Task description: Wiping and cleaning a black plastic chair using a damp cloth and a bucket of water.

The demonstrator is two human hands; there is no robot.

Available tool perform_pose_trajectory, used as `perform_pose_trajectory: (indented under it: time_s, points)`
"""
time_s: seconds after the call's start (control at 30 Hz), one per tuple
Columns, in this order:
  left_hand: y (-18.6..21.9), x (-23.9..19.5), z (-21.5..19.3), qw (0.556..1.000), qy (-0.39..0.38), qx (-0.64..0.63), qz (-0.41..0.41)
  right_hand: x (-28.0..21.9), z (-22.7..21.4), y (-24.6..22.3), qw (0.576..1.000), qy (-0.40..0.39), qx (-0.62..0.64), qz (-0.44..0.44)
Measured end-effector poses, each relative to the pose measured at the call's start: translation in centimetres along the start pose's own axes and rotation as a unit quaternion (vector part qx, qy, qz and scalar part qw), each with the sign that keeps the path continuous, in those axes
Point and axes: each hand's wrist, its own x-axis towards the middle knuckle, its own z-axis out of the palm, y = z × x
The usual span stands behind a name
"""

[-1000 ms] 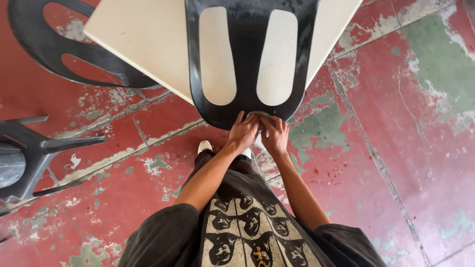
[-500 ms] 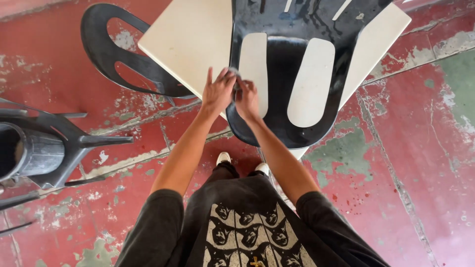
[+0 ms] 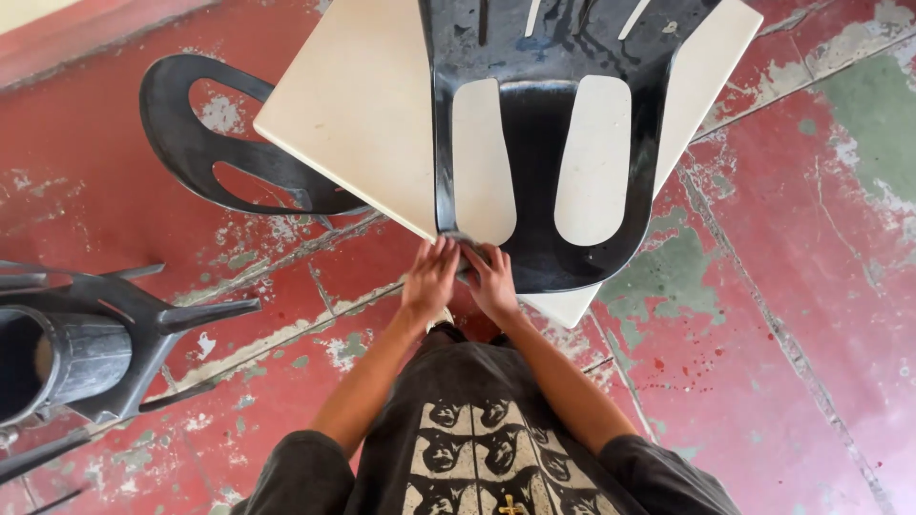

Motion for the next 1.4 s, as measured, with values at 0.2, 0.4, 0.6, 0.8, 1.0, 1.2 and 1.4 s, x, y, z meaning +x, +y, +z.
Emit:
perform_pose_trajectory:
  time_s: [0.2, 0.4, 0.6, 0.8, 1.0, 1.2, 1.4]
  points:
    - [5.3, 0.9, 1.2, 0.996, -0.085, -0.02, 0.03, -3.0, -4.8, 4.1, 0.998, -0.034, -0.051, -0.028]
    - [13.1, 5.4, 8.1, 0.991, -0.119, -0.066, 0.011, -3.1, -12.9, 10.9, 0.991, -0.028, -0.12, -0.05]
    - [22.4, 13.3, 10.0, 0.979, -0.072, -0.157, -0.109, -0.8, -20.3, 18.1, 0.986, -0.01, -0.152, -0.073]
    - [24.6, 10.8, 10.0, 0.967, -0.055, -0.173, -0.181, -4.3, -20.7, 20.4, 0.999, -0.006, -0.046, -0.021]
    - [25.7, 10.8, 9.8, 0.963, -0.119, -0.171, -0.171, -6.1, -21.0, 20.9, 0.999, 0.001, 0.023, 0.045]
    - [24.7, 20.3, 13.0, 0.956, -0.143, -0.21, -0.147, 1.6, -22.6, 25.2, 0.987, 0.14, -0.069, -0.03]
    - [21.6, 19.5, 13.4, 0.968, -0.091, -0.234, -0.019, 3.6, -23.8, 22.3, 0.97, 0.071, 0.067, 0.223]
